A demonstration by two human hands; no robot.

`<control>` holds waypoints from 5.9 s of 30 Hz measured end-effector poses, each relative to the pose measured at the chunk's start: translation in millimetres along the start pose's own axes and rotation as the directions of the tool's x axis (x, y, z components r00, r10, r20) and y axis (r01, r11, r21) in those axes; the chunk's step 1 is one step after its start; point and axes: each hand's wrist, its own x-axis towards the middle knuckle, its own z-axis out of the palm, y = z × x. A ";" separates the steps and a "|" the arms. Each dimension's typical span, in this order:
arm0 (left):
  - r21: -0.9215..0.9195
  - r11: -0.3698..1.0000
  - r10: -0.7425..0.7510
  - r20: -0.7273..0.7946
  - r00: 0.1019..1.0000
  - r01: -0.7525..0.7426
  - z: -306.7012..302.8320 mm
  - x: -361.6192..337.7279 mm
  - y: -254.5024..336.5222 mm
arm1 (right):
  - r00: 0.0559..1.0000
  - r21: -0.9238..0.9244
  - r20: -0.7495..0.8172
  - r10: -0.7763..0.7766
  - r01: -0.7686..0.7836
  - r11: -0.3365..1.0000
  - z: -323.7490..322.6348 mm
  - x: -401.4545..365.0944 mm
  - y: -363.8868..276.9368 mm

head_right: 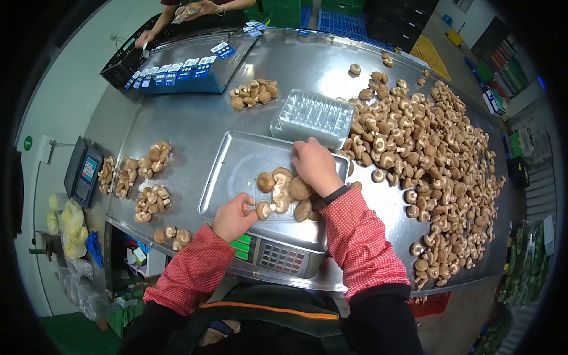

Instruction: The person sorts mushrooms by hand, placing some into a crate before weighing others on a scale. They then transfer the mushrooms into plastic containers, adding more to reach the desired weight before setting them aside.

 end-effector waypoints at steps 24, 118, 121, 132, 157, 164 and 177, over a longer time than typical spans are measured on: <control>-0.202 0.977 -0.073 -0.052 0.996 0.061 11.8 2.0 -13.4 | 0.955 0.292 -0.274 -0.113 0.194 0.937 -51.4 -69.5 -44.0; 0.177 0.717 0.636 0.230 0.737 -0.674 294.1 61.8 227.8 | 0.363 0.995 -0.091 0.927 -0.006 0.100 47.3 -195.8 288.3; 0.244 0.632 0.685 0.270 0.677 -0.736 272.7 46.5 219.6 | 0.374 0.996 -0.070 0.925 -0.028 0.086 29.1 -217.0 254.3; -0.504 0.846 0.369 0.323 0.871 -0.172 200.9 65.2 192.9 | 0.474 0.998 0.062 0.878 -0.022 -0.058 -9.3 -228.6 145.2; 0.279 0.777 0.593 -0.023 0.805 -0.564 26.8 65.1 97.0 | 0.757 0.605 -0.260 0.600 -0.357 0.712 -23.3 -179.4 89.6; 0.426 0.621 0.690 0.101 0.717 -0.658 43.6 36.7 87.6 | 0.887 0.217 -0.439 0.145 -0.052 0.975 -23.4 -136.3 47.6; -0.567 0.787 0.104 -0.270 0.957 -0.245 -11.0 14.6 11.6 | 0.843 0.354 0.115 0.525 -0.528 0.772 25.6 -224.6 135.8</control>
